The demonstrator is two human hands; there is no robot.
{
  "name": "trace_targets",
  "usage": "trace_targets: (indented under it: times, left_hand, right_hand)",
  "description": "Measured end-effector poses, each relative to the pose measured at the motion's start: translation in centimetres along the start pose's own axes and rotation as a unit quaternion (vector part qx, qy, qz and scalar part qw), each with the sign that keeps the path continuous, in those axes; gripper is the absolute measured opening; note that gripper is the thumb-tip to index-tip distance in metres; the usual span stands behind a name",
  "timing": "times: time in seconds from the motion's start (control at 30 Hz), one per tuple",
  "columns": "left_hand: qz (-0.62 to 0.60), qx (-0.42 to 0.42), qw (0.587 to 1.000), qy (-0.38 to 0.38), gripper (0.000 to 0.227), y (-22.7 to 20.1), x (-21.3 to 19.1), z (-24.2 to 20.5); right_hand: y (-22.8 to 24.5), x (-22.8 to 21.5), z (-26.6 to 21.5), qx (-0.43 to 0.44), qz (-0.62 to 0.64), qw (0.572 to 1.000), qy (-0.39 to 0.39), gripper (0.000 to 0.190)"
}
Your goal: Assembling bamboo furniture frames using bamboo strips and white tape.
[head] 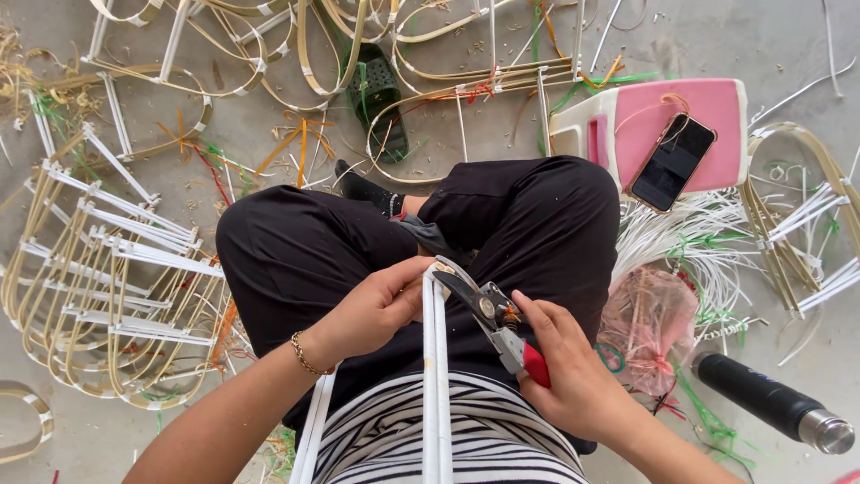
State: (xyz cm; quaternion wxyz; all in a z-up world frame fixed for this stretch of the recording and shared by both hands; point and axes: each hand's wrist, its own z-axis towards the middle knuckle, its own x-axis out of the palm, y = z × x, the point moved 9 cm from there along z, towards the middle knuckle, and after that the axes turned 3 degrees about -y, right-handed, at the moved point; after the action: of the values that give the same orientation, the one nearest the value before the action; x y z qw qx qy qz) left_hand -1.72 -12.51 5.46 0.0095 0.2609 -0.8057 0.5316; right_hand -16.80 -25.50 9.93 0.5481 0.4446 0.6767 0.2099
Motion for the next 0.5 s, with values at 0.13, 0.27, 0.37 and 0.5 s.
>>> trace_targets:
  times: [0.13, 0.27, 0.37, 0.5]
  left_hand:
    - [0.014, -0.012, 1.0, 0.001, 0.031, 0.3, 0.2, 0.3]
    - [0.039, -0.008, 0.999, 0.005, 0.027, 1.0, 0.7, 1.0]
    - [0.041, -0.004, 0.999, 0.011, 0.025, 1.2, 1.3, 1.6]
    - [0.051, -0.029, 0.998, 0.01, 0.032, 1.5, 1.7, 2.3]
  right_hand:
    - [-0.5, 0.0, -0.4, 0.015, -0.003, 1.0, -0.003, 0.092]
    - [-1.3, 0.3, -0.8, 0.004, 0.004, 1.0, -0.005, 0.09]
    - [-1.9, -0.1, -0.7, 0.001, 0.018, 1.0, -0.007, 0.089]
    - [-3.6, 0.3, -0.3, 0.041, 0.045, 0.998, -0.002, 0.085]
